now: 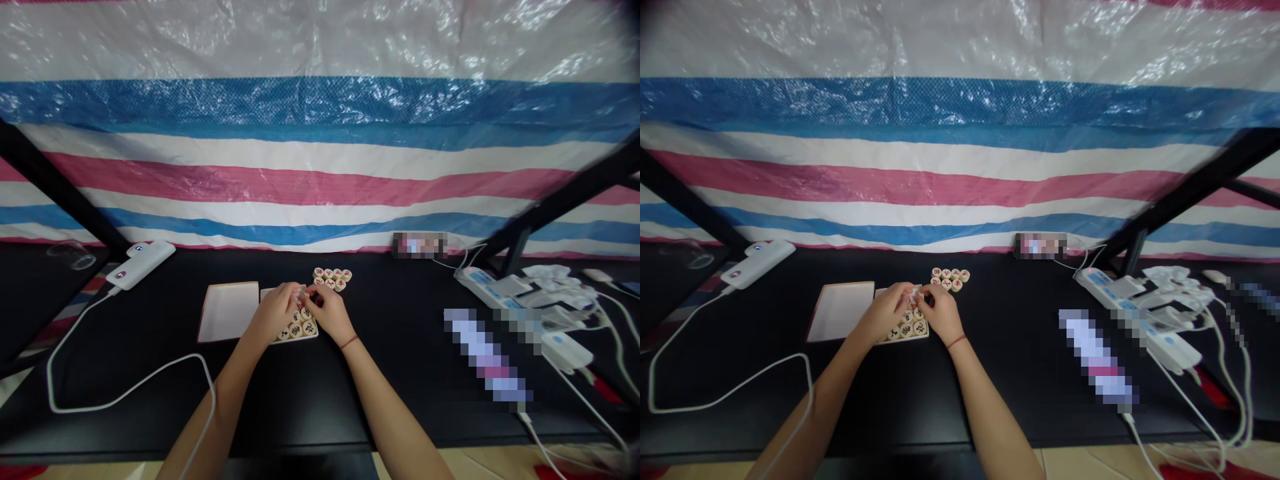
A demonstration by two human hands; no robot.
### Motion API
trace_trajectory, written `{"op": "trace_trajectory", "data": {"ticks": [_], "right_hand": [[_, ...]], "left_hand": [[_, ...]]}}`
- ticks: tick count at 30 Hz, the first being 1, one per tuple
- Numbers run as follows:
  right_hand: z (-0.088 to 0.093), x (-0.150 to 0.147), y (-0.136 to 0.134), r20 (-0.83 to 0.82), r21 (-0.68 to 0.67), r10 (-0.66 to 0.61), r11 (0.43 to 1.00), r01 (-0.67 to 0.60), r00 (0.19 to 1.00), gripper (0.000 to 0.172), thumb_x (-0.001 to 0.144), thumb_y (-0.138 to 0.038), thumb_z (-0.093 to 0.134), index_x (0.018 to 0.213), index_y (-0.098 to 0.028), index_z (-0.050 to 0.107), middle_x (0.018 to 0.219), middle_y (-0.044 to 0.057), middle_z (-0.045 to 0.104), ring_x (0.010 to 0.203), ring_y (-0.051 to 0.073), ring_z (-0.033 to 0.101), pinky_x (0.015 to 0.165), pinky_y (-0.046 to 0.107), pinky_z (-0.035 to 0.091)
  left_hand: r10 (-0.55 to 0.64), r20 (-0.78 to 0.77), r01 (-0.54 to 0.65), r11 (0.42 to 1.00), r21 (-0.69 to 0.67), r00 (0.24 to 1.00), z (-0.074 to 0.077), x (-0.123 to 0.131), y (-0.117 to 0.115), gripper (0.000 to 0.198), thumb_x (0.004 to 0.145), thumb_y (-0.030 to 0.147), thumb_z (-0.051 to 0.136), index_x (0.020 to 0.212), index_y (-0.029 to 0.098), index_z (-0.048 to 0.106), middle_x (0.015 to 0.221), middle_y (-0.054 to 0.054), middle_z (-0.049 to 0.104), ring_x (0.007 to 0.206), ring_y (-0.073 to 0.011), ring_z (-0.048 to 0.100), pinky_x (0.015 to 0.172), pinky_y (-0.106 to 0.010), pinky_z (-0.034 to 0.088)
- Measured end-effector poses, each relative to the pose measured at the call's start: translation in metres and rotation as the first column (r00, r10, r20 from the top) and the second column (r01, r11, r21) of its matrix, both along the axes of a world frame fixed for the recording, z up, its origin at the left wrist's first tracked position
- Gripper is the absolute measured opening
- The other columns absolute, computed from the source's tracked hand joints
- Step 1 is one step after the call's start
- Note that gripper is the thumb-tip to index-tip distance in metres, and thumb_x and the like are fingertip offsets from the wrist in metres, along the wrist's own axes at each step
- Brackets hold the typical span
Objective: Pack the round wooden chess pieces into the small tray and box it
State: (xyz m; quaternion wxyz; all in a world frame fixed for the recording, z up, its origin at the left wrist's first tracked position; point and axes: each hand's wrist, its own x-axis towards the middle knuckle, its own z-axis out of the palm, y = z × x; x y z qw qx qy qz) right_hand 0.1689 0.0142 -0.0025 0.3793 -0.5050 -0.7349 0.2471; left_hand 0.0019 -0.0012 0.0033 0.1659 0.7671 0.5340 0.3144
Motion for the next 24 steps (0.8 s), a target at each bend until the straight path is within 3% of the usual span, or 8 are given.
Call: {"op": "trace_trajectory", "data": {"ticks": [6, 12, 18, 21, 24], "right_hand": [[0.005, 0.002, -0.001, -0.043, -0.044, -0.029, 0.999, 0.027, 0.999, 0.014, 0.077, -0.028, 0.059, 0.084, -0.018, 0.066, 0.081, 0.003, 0.067, 0.057, 0.012, 0.056, 0.06, 0.024, 0.046], [0.007, 0.007, 0.0, 0.014, -0.046, 0.046, 0.998, -0.046, 0.999, 0.021, 0.08, -0.023, 0.058, 0.096, -0.017, 0.07, 0.08, 0.003, 0.065, 0.063, 0.013, 0.056, 0.063, 0.025, 0.048], [0.008, 0.015, 0.002, 0.015, -0.042, 0.122, 0.992, -0.122, 0.992, 0.012, 0.081, -0.024, 0.058, 0.086, -0.019, 0.067, 0.083, 0.003, 0.063, 0.066, 0.013, 0.055, 0.063, 0.024, 0.046], [0.013, 0.032, 0.007, -0.076, 0.021, 0.016, 1.0, -0.015, 0.997, 0.014, 0.081, -0.029, 0.058, 0.088, -0.018, 0.064, 0.089, 0.004, 0.064, 0.062, 0.012, 0.055, 0.061, 0.025, 0.046], [0.016, 0.059, 0.012, -0.019, 0.123, -0.247, 0.961, 0.248, 0.969, 0.014, 0.078, -0.028, 0.059, 0.085, -0.017, 0.065, 0.087, 0.005, 0.064, 0.061, 0.013, 0.055, 0.064, 0.027, 0.046]], "left_hand": [[0.025, -0.247, -0.022, 1.0, 0.014, 0.969, 0.003, -0.005, -0.003, 0.022, 0.092, 0.024, 0.046, 0.093, 0.02, 0.067, 0.09, -0.006, 0.068, 0.084, -0.0213, 0.061, 0.082, -0.036, 0.045], [0.067, -0.266, -0.056, 0.997, 0.048, 0.962, -0.002, 0.001, -0.009, 0.025, 0.093, 0.026, 0.046, 0.088, 0.021, 0.07, 0.094, -0.007, 0.069, 0.094, -0.023, 0.058, 0.087, -0.039, 0.04], [0.055, -0.269, -0.057, 0.998, 0.002, 0.962, -0.002, 0.001, -0.011, 0.023, 0.092, 0.026, 0.048, 0.09, 0.022, 0.07, 0.097, -0.006, 0.07, 0.102, -0.024, 0.055, 0.088, -0.04, 0.038], [0.063, -0.289, -0.067, 0.998, -0.002, 0.955, -0.002, 0.001, -0.011, 0.022, 0.092, 0.026, 0.048, 0.094, 0.022, 0.07, 0.1, -0.005, 0.07, 0.102, -0.0248, 0.055, 0.088, -0.041, 0.038], [0.055, -0.28, -0.054, 0.998, 0.01, 0.959, -0.003, 0.001, -0.01, 0.025, 0.093, 0.025, 0.046, 0.095, 0.02, 0.07, 0.098, -0.007, 0.069, 0.102, -0.0253, 0.055, 0.09, -0.041, 0.04]]}}
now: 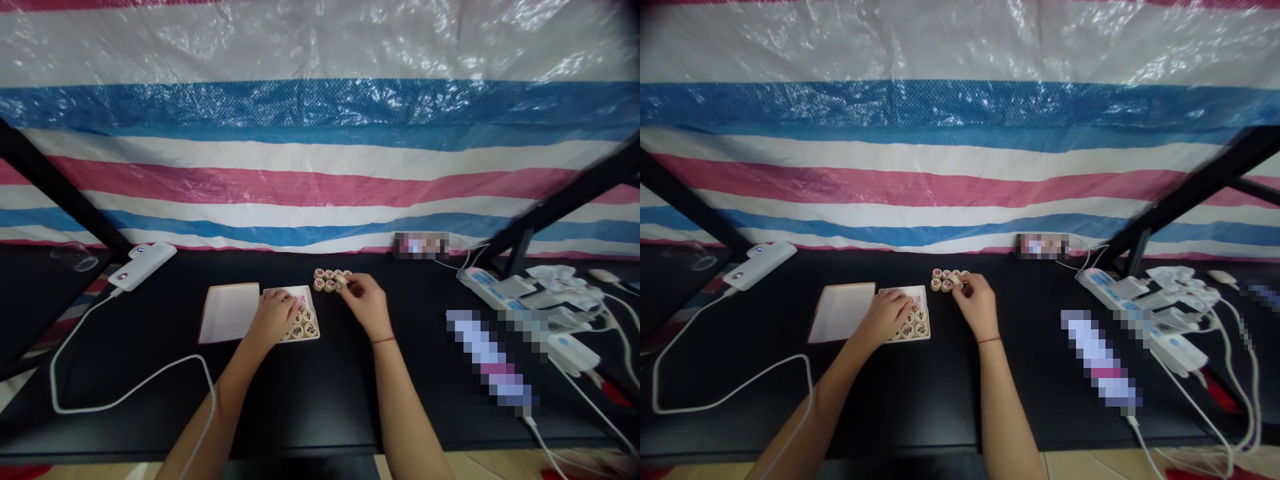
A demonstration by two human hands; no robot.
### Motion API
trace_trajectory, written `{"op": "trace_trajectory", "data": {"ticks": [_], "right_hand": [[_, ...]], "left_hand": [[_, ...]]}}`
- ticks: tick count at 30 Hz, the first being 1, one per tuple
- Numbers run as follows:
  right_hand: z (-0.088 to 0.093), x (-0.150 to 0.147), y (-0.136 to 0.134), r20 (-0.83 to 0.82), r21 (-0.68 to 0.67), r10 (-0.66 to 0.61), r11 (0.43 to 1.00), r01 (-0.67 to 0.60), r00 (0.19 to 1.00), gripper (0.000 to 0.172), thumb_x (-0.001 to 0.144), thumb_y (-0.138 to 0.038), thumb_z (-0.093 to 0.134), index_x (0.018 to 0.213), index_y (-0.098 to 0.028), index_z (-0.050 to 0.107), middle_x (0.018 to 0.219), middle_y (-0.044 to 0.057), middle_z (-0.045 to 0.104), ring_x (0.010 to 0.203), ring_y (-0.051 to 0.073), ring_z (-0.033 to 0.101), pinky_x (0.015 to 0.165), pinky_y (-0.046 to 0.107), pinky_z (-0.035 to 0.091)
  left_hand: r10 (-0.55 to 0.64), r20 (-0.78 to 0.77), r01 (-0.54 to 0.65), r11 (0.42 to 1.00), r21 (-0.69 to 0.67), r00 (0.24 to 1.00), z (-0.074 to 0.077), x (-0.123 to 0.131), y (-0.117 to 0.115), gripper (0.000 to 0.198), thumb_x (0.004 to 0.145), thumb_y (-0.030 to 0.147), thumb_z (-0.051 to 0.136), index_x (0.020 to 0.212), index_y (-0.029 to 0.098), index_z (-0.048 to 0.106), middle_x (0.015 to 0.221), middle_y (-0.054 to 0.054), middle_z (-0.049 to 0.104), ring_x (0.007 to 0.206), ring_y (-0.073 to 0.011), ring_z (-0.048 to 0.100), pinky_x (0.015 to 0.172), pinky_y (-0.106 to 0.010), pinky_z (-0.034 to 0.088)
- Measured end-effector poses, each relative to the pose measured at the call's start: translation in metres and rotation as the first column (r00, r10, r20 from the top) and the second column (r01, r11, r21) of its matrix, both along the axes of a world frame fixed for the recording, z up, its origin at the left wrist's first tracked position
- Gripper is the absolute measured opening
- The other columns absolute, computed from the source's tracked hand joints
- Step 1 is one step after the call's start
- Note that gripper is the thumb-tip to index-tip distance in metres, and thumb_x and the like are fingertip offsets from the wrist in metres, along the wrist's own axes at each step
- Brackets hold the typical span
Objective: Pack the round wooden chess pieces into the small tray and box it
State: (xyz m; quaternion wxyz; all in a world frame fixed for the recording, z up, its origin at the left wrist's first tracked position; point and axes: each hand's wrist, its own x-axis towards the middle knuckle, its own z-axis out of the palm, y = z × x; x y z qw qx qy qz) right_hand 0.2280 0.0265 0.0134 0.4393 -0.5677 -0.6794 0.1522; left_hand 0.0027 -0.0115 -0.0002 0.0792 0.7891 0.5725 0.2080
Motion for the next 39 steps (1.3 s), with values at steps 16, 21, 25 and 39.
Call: {"op": "trace_trajectory", "data": {"ticks": [16, 21, 25, 39], "right_hand": [[-0.019, 0.029, 0.009, 0.335, -0.189, -0.123, 0.963, 0.195, 0.934, 0.014, 0.075, -0.022, 0.057, 0.084, -0.022, 0.068, 0.074, 0.001, 0.06, 0.066, 0.015, 0.055, 0.058, 0.025, 0.036], [-0.005, -0.001, 0.0, 0.065, -0.054, -0.058, 0.997, 0.061, 0.996, 0.02, 0.083, -0.026, 0.049, 0.088, -0.018, 0.067, 0.081, 0.005, 0.066, 0.069, 0.016, 0.058, 0.067, 0.028, 0.045], [0.008, -0.037, -0.016, -0.054, -0.015, 0.299, 0.954, -0.301, 0.953, 0.02, 0.083, -0.026, 0.055, 0.098, -0.019, 0.065, 0.091, 0.005, 0.068, 0.068, 0.015, 0.059, 0.065, 0.027, 0.049], [-0.003, -0.029, -0.008, -0.173, 0.072, -0.015, 0.997, 0.028, 0.985, 0.025, 0.082, -0.03, 0.057, 0.103, -0.018, 0.063, 0.097, 0.007, 0.069, 0.079, 0.017, 0.063, 0.074, 0.029, 0.051]], "left_hand": [[0.017, 0.093, -0.013, 0.999, -0.048, 0.996, 0.007, 0.005, -0.002, 0.02, 0.092, 0.026, 0.047, 0.092, 0.023, 0.067, 0.094, -0.003, 0.072, 0.097, -0.0211, 0.062, 0.09, -0.037, 0.039], [0.021, 0.123, -0.011, 0.997, -0.079, 0.992, 0.014, 0.006, 0.0, 0.015, 0.09, 0.023, 0.05, 0.087, 0.023, 0.065, 0.089, -0.001, 0.073, 0.09, -0.0194, 0.066, 0.087, -0.035, 0.041], [0.007, 0.261, -0.002, 1.0, -0.018, 0.965, 0.017, 0.005, 0.002, 0.014, 0.09, 0.024, 0.05, 0.093, 0.023, 0.063, 0.088, -0.003, 0.073, 0.083, -0.0179, 0.066, 0.081, -0.031, 0.045], [0.081, 0.433, -0.049, 0.995, -0.083, 0.898, 0.016, 0.01, -0.005, 0.021, 0.091, 0.031, 0.048, 0.108, 0.022, 0.056, 0.088, -0.002, 0.07, 0.084, -0.0175, 0.066, 0.078, -0.03, 0.05]]}}
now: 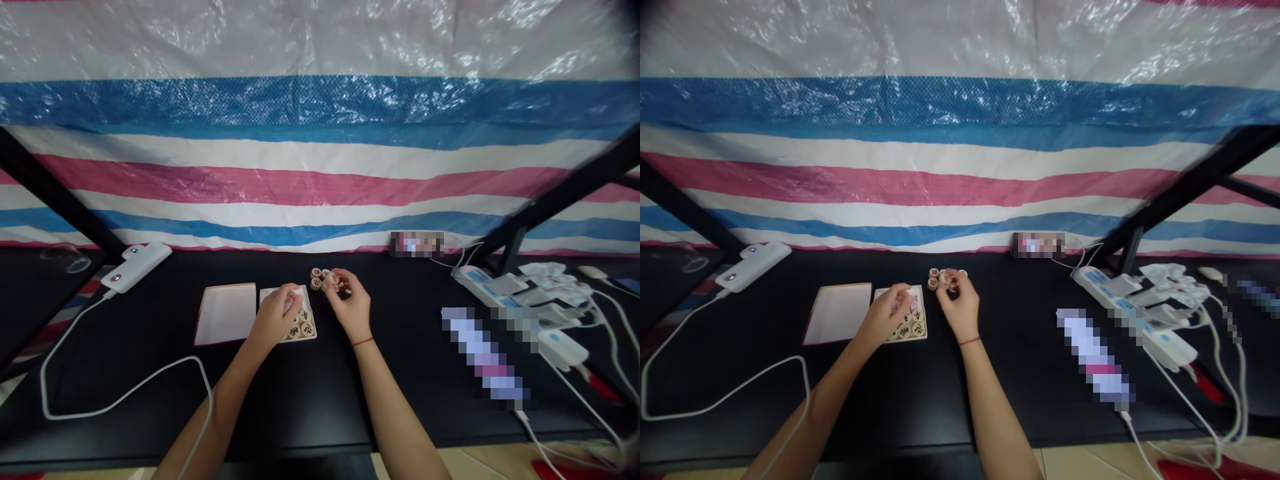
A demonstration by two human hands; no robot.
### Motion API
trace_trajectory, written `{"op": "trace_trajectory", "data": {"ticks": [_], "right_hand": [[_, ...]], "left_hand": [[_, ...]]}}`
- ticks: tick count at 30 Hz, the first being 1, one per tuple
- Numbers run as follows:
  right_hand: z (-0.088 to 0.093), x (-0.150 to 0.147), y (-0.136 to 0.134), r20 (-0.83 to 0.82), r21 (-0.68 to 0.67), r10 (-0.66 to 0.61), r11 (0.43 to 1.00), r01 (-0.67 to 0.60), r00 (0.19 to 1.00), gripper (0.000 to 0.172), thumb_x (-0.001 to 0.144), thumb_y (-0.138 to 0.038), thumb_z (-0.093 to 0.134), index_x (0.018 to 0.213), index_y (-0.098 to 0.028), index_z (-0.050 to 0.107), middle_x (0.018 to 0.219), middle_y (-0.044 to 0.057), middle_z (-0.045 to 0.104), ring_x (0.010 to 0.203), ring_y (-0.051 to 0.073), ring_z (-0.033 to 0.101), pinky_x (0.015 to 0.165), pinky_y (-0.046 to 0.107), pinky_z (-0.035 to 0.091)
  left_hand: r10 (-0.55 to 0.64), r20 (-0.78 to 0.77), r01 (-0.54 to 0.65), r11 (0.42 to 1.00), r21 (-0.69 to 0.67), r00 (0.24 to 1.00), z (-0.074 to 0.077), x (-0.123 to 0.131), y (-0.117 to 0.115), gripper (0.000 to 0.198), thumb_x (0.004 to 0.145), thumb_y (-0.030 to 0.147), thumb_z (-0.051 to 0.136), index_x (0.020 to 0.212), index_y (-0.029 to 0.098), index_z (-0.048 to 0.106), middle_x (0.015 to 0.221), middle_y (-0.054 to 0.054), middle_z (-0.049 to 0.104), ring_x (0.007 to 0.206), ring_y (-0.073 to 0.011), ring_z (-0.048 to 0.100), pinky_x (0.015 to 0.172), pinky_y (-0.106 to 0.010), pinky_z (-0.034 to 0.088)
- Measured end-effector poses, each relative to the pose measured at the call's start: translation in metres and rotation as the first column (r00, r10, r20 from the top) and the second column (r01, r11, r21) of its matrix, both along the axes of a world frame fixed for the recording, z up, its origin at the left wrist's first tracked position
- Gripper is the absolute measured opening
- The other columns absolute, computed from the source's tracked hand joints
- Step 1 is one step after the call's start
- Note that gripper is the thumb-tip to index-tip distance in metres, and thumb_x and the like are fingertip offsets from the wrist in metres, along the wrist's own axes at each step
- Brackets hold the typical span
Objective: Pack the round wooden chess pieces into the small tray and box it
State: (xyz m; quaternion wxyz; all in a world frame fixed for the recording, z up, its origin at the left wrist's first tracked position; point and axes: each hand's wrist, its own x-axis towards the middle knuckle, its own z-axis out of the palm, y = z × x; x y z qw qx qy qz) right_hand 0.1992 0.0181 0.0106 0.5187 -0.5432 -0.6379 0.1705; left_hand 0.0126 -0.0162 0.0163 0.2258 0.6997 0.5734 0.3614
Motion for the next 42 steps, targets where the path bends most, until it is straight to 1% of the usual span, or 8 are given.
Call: {"op": "trace_trajectory", "data": {"ticks": [2, 4, 10, 17, 24, 35, 38, 42], "right_hand": [[-0.011, 0.015, 0.009, -0.046, -0.063, -0.224, 0.973, 0.221, 0.973, 0.028, 0.078, -0.032, 0.057, 0.102, -0.017, 0.061, 0.093, 0.007, 0.068, 0.077, 0.018, 0.062, 0.073, 0.031, 0.051], [-0.021, 0.029, 0.016, -0.008, -0.129, -0.305, 0.945, 0.302, 0.952, 0.028, 0.073, -0.032, 0.058, 0.098, -0.017, 0.061, 0.09, 0.007, 0.067, 0.079, 0.02, 0.062, 0.075, 0.032, 0.049], [-0.035, 0.04, 0.02, 0.176, -0.247, -0.275, 0.917, 0.312, 0.945, 0.024, 0.068, -0.033, 0.058, 0.089, -0.021, 0.06, 0.083, 0.005, 0.067, 0.08, 0.023, 0.061, 0.073, 0.034, 0.046], [-0.041, 0.043, 0.021, 0.275, -0.209, -0.234, 0.932, 0.296, 0.933, 0.021, 0.067, -0.027, 0.055, 0.087, -0.022, 0.06, 0.085, 0.004, 0.066, 0.077, 0.02, 0.059, 0.073, 0.031, 0.044], [-0.042, 0.04, 0.021, 0.294, -0.244, -0.218, 0.924, 0.294, 0.931, 0.027, 0.068, -0.027, 0.057, 0.094, -0.023, 0.059, 0.088, 0.002, 0.067, 0.075, 0.019, 0.058, 0.07, 0.03, 0.042], [-0.038, 0.036, 0.02, 0.206, -0.131, -0.258, 0.948, 0.288, 0.944, 0.023, 0.067, -0.025, 0.055, 0.09, -0.02, 0.058, 0.083, 0.003, 0.059, 0.073, 0.019, 0.055, 0.068, 0.031, 0.043], [-0.027, 0.02, 0.013, 0.092, -0.027, -0.212, 0.976, 0.216, 0.973, 0.014, 0.072, -0.023, 0.052, 0.085, -0.019, 0.056, 0.08, 0.003, 0.057, 0.073, 0.018, 0.055, 0.069, 0.031, 0.045], [-0.008, -0.011, -0.01, 0.066, 0.028, 0.12, 0.992, -0.122, 0.991, 0.011, 0.08, -0.019, 0.049, 0.084, -0.02, 0.059, 0.081, 0.003, 0.06, 0.071, 0.016, 0.055, 0.067, 0.028, 0.046]], "left_hand": [[-0.007, -0.058, 0.009, 0.999, 0.041, 0.998, -0.004, -0.001, 0.001, 0.021, 0.091, 0.032, 0.048, 0.107, 0.022, 0.058, 0.088, -0.003, 0.069, 0.085, -0.0185, 0.065, 0.081, -0.033, 0.049], [-0.008, -0.073, 0.013, 0.998, 0.066, 0.997, -0.007, -0.003, 0.002, 0.021, 0.091, 0.031, 0.048, 0.107, 0.022, 0.06, 0.09, -0.004, 0.069, 0.086, -0.0189, 0.065, 0.084, -0.034, 0.049], [0.008, -0.081, 0.0, 0.995, 0.095, 0.997, -0.005, -0.009, 0.005, 0.022, 0.091, 0.029, 0.048, 0.107, 0.021, 0.061, 0.095, -0.005, 0.07, 0.09, -0.0196, 0.064, 0.085, -0.034, 0.048], [0.044, -0.108, -0.033, 0.994, 0.104, 0.993, -0.002, -0.014, 0.007, 0.021, 0.09, 0.027, 0.049, 0.105, 0.022, 0.063, 0.092, -0.004, 0.07, 0.088, -0.019, 0.065, 0.082, -0.032, 0.049], [0.035, -0.105, -0.024, 0.995, 0.101, 0.994, -0.003, -0.014, 0.008, 0.019, 0.089, 0.024, 0.05, 0.102, 0.022, 0.064, 0.092, -0.004, 0.071, 0.086, -0.0194, 0.065, 0.082, -0.032, 0.049], [0.032, -0.116, -0.022, 0.996, 0.09, 0.993, -0.003, -0.016, 0.008, 0.02, 0.091, 0.026, 0.047, 0.101, 0.022, 0.065, 0.094, -0.004, 0.071, 0.086, -0.0191, 0.064, 0.081, -0.033, 0.048], [0.043, -0.113, -0.029, 0.992, 0.121, 0.993, -0.002, -0.021, 0.01, 0.021, 0.091, 0.026, 0.047, 0.102, 0.022, 0.065, 0.093, -0.004, 0.071, 0.086, -0.0189, 0.064, 0.081, -0.033, 0.048], [0.085, -0.13, -0.054, 0.973, 0.222, 0.988, -0.002, -0.039, 0.009, 0.021, 0.092, 0.027, 0.046, 0.1, 0.02, 0.065, 0.094, -0.005, 0.071, 0.091, -0.0201, 0.063, 0.085, -0.035, 0.047]]}}
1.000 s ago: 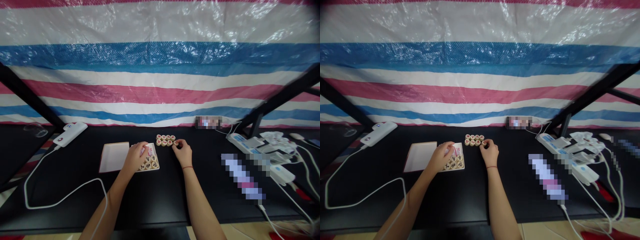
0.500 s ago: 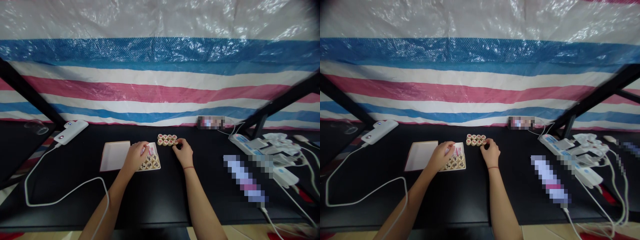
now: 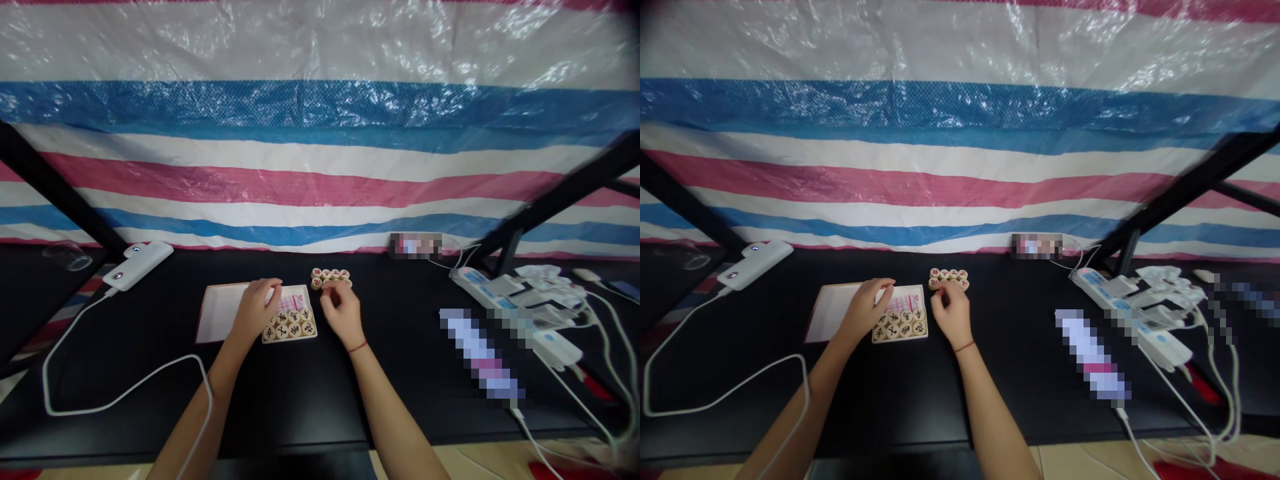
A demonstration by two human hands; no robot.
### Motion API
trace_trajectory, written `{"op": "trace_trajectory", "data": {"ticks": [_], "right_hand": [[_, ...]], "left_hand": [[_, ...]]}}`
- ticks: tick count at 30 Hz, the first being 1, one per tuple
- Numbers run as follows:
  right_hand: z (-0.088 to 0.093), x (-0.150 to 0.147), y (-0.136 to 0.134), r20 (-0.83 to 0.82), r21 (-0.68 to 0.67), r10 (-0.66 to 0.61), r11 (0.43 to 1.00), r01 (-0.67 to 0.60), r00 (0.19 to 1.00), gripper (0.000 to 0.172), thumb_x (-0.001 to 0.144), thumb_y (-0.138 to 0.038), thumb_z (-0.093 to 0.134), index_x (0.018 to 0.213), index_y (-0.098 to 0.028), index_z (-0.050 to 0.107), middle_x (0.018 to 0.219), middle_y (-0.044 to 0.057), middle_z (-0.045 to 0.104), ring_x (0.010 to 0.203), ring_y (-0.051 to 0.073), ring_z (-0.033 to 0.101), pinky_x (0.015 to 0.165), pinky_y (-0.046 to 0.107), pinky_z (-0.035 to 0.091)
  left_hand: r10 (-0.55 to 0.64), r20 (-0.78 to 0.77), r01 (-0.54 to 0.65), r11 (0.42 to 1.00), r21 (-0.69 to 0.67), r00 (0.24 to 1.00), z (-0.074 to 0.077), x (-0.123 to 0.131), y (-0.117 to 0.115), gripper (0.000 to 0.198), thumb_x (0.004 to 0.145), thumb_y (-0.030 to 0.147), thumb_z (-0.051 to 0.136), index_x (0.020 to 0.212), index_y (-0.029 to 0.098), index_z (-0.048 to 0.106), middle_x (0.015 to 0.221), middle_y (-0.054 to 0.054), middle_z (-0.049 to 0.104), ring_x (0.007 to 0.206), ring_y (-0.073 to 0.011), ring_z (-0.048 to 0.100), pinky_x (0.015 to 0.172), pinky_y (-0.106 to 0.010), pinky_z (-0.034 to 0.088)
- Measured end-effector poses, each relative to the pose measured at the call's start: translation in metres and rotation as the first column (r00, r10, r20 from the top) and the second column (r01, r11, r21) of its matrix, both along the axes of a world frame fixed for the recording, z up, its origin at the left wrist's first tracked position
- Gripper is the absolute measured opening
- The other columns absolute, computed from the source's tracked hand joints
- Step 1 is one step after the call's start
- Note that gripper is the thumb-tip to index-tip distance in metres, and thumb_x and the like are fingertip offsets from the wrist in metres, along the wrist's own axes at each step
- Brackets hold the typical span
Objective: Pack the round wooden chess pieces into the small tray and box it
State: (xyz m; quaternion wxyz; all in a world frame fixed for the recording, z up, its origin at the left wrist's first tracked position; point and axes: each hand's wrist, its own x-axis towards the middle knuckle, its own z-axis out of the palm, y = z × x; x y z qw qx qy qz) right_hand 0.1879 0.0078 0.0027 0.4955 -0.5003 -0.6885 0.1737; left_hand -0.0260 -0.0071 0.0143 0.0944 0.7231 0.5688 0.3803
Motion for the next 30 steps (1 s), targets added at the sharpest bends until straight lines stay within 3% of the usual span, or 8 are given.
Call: {"op": "trace_trajectory", "data": {"ticks": [3, 5, 12, 18, 30], "right_hand": [[0.008, -0.018, -0.018, 0.071, -0.03, 0.228, 0.973, -0.227, 0.971, 0.013, 0.082, -0.018, 0.049, 0.087, -0.02, 0.062, 0.086, 0.004, 0.06, 0.078, 0.016, 0.058, 0.073, 0.028, 0.048], [0.008, -0.024, -0.024, 0.092, -0.049, 0.29, 0.957, -0.286, 0.953, 0.014, 0.083, -0.02, 0.052, 0.092, -0.02, 0.063, 0.093, 0.006, 0.059, 0.085, 0.018, 0.059, 0.08, 0.03, 0.049], [0.001, -0.022, -0.026, 0.118, -0.12, 0.258, 0.962, -0.244, 0.959, 0.025, 0.084, -0.032, 0.06, 0.107, -0.022, 0.063, 0.109, 0.008, 0.056, 0.094, 0.02, 0.061, 0.084, 0.032, 0.052], [-0.007, -0.02, -0.038, 0.195, -0.125, 0.286, 0.956, -0.265, 0.938, 0.051, 0.07, -0.044, 0.075, 0.114, -0.023, 0.06, 0.125, 0.01, 0.05, 0.105, 0.024, 0.06, 0.086, 0.034, 0.054], [-0.013, -0.02, -0.036, 0.198, -0.098, 0.308, 0.951, -0.294, 0.931, 0.042, 0.071, -0.043, 0.075, 0.106, -0.023, 0.063, 0.113, 0.007, 0.057, 0.099, 0.021, 0.063, 0.087, 0.033, 0.054]], "left_hand": [[-0.017, -0.064, 0.019, 0.999, 0.028, 0.998, -0.005, -0.02, -0.008, 0.022, 0.092, 0.026, 0.045, 0.095, 0.02, 0.066, 0.095, -0.005, 0.07, 0.093, -0.0211, 0.061, 0.088, -0.037, 0.045], [-0.03, -0.113, 0.033, 0.999, 0.025, 0.993, -0.009, -0.03, -0.015, 0.022, 0.091, 0.025, 0.046, 0.094, 0.02, 0.067, 0.094, -0.005, 0.068, 0.095, -0.0219, 0.058, 0.089, -0.038, 0.044], [0.013, -0.338, -0.022, 0.999, -0.024, 0.941, -0.007, -0.023, -0.03, 0.019, 0.085, 0.024, 0.053, 0.082, 0.022, 0.072, 0.1, -0.006, 0.063, 0.094, -0.0237, 0.049, 0.08, -0.038, 0.038], [-0.032, -0.409, -0.005, 0.996, -0.088, 0.912, -0.006, -0.012, -0.036, 0.02, 0.085, 0.022, 0.051, 0.076, 0.02, 0.068, 0.091, -0.006, 0.066, 0.091, -0.0227, 0.049, 0.076, -0.037, 0.034], [-0.003, -0.379, -0.041, 0.993, -0.108, 0.925, -0.004, -0.01, -0.042, 0.013, 0.082, 0.022, 0.052, 0.074, 0.02, 0.062, 0.076, -0.006, 0.07, 0.087, -0.0244, 0.054, 0.08, -0.04, 0.031]]}}
